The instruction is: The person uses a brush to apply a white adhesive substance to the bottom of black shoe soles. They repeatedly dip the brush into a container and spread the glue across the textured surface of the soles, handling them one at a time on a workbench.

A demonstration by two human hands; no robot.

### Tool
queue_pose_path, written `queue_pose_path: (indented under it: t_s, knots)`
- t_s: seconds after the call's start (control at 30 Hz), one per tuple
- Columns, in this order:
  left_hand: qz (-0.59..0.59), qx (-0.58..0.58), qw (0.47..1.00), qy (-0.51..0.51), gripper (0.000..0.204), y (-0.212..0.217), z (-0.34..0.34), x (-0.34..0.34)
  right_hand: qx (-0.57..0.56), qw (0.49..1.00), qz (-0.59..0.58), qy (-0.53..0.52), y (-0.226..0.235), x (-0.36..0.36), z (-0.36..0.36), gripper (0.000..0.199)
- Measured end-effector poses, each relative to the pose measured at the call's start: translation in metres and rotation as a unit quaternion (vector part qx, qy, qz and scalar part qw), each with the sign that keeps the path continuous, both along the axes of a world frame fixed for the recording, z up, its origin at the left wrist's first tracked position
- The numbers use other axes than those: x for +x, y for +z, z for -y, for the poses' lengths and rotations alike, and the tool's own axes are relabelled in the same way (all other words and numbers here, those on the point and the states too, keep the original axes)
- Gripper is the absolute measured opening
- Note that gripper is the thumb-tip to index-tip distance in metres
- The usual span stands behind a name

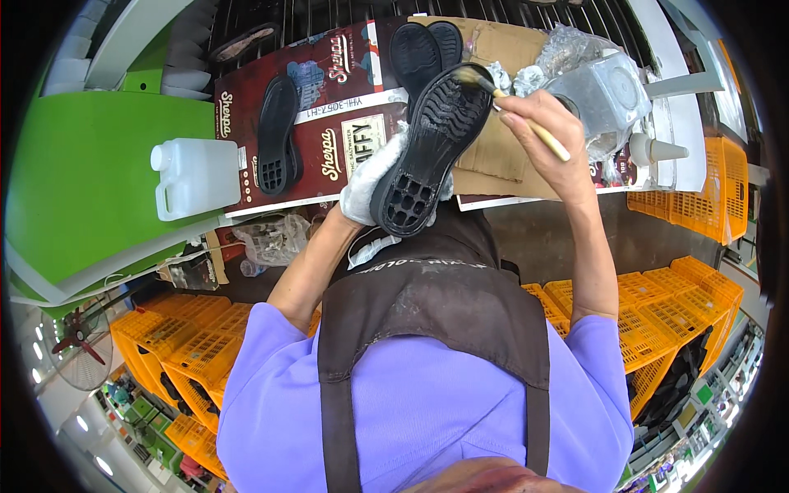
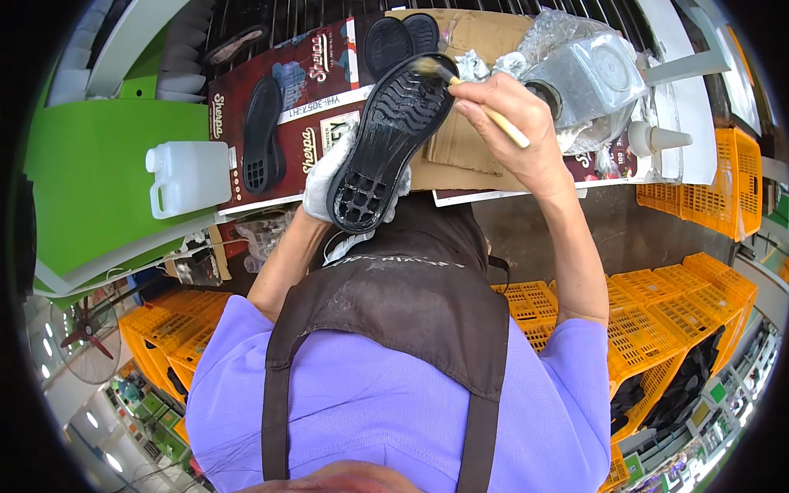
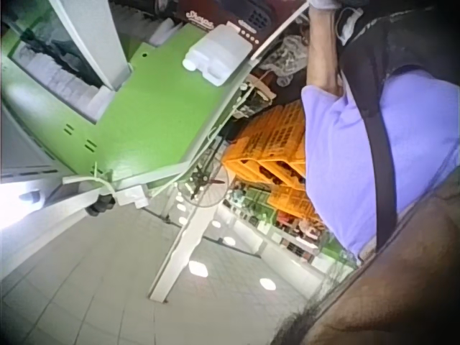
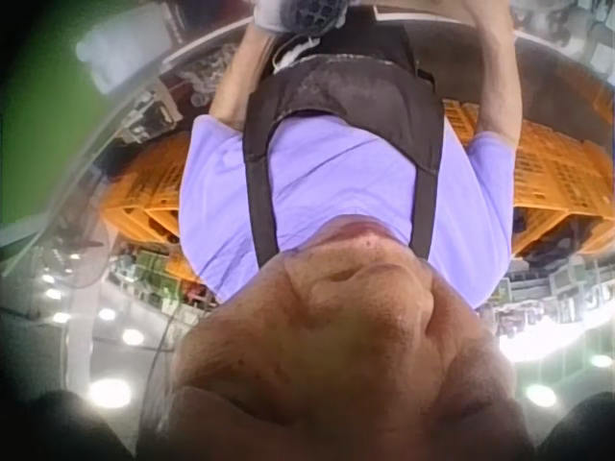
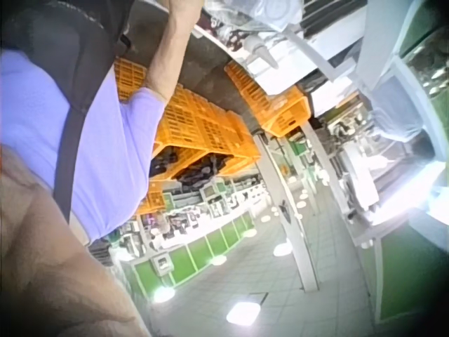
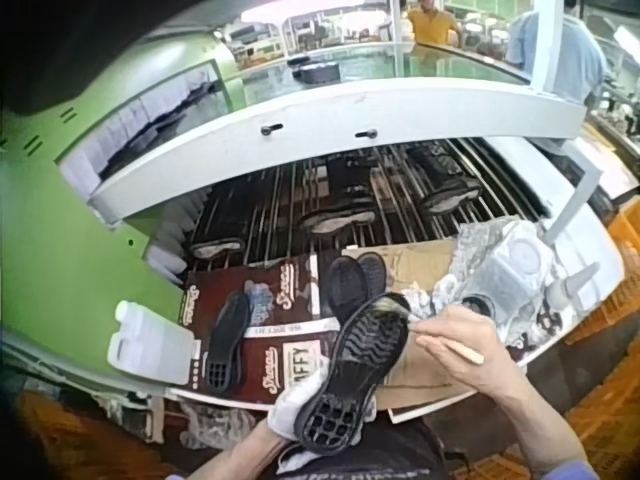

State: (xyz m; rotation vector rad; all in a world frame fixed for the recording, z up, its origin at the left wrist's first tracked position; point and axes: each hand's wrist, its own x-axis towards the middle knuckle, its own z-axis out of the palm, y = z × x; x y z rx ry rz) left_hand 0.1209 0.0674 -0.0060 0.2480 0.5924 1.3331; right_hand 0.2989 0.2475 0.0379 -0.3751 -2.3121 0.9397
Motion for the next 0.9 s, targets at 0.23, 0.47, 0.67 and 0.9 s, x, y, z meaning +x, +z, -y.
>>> queue_pose_path:
  t_s: [0.23,0.47,0.67,0.9]
  knots:
    - [0.005,0.014,0.996,0.09,0.046,-0.014,-0.007,0.001,-0.053,0.987,0.005,0.152,0.028,0.003,0.057,0.018]
    - [0.064,0.133,0.987,0.06,0.054,-0.011,-0.01,-0.003,-0.105,0.981,-0.053,0.155,0.048,0.008,0.054,0.016]
    - [0.007,0.048,0.992,0.116,0.06,-0.009,-0.008,0.0,-0.112,0.982,-0.054,0.142,0.047,0.008,0.057,0.015]
    - [-0.008,0.072,0.996,0.057,0.062,-0.004,-0.011,0.003,0.021,0.999,-0.034,0.014,0.044,-0.004,0.038,0.014]
